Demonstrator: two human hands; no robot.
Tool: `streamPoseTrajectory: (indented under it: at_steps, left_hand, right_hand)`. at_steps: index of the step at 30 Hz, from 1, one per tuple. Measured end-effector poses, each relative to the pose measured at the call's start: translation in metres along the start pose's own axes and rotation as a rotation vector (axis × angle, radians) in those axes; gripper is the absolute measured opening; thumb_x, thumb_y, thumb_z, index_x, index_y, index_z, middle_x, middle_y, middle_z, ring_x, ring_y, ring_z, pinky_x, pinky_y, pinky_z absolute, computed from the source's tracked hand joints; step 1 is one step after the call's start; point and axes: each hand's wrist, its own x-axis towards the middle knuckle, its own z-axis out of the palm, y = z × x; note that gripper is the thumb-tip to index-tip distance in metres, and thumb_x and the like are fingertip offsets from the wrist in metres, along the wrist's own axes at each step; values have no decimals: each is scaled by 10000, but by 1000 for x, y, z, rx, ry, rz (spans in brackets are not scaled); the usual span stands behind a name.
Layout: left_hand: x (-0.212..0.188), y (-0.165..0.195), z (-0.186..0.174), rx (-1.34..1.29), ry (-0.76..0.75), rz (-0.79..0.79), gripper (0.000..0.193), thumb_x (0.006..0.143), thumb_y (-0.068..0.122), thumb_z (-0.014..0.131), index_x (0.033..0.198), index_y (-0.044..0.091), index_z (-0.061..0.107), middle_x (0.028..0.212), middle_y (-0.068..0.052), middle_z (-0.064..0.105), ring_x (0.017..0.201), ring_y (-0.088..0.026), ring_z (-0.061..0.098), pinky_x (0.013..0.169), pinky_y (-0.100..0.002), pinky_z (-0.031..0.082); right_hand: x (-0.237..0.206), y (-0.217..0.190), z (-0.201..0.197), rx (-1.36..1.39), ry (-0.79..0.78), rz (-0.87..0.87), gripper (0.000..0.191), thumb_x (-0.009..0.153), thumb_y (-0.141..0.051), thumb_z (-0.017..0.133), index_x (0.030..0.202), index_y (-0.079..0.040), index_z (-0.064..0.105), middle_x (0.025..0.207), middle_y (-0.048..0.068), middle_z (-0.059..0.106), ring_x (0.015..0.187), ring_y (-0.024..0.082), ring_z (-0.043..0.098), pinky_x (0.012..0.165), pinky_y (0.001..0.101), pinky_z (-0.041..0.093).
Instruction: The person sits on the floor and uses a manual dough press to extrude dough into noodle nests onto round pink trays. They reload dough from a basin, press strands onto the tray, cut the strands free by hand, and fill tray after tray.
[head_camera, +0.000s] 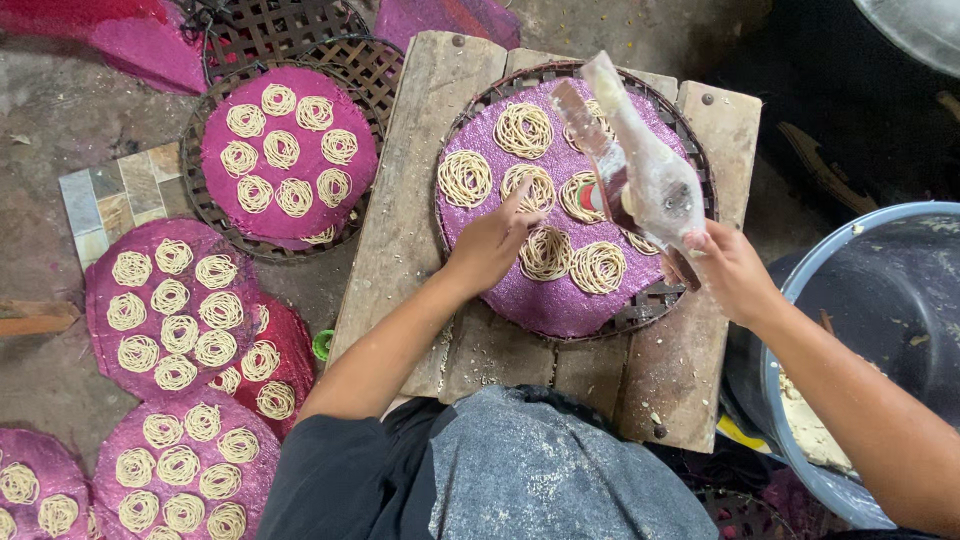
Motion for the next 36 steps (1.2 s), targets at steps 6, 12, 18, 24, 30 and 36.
streamPoseTrajectory:
  at_steps: [6, 12, 18, 24, 30, 36]
  left_hand:
    - [-37, 22, -9, 484, 230, 144, 337, 948, 198, 672, 1279, 137, 684, 1074, -50, 722, 966, -217, 667, 781, -368, 560]
    - [-54, 38, -2, 631, 180, 123, 483, 793, 412, 787, 1148, 94, 710, 1110, -99, 594, 1043, -287, 555, 843, -453, 452]
    - [-54, 43, -26, 138, 75, -42, 561, 903, 427, 737, 1354, 117, 614, 1335, -110, 598, 1264, -265, 552, 1043, -461, 423]
    - [-10, 56, -56, -1415, -175, 149, 805, 947, 616, 569, 1535, 86, 426, 1520, -119, 562, 1462, -253, 501, 1311, -440, 303]
    - [16, 52, -56, -1904, 48, 275, 559, 1035, 671, 490, 1037, 115, 543, 902, -29, 574, 929, -203, 571, 1070, -426, 451]
    - [31, 10, -80, -1876, 256, 374, 537, 994, 676, 474, 909, 149, 537, 782, 3, 533, 782, -180, 556, 912, -417, 473]
  right_hand:
    - [-27, -5, 8, 278, 0, -88, 906, 868, -786, 610, 1192, 60, 621, 956, 126, 659, 827, 206, 629, 717, 351, 514]
    - [-56, -3, 35, 476, 29, -210, 996, 841, -811, 626, 1349, 40, 522, 1017, 133, 641, 889, 246, 624, 738, 397, 514]
    - [-68, 21, 42, 554, -17, -134, 977, 836, -827, 614, 1309, 23, 532, 1016, 124, 630, 923, 253, 613, 772, 416, 521]
    - [-27, -1, 52, 275, -441, 180, 807, 929, -743, 480, 1116, 26, 634, 929, 162, 678, 831, 253, 666, 721, 428, 556]
    - [24, -94, 64, -139, -483, 480, 707, 930, -625, 314, 1085, -42, 682, 836, 132, 734, 747, 225, 725, 696, 382, 618]
    - [51, -138, 115, -547, -284, 264, 704, 1010, -591, 380, 1100, 36, 688, 748, 106, 645, 628, 181, 600, 613, 375, 529]
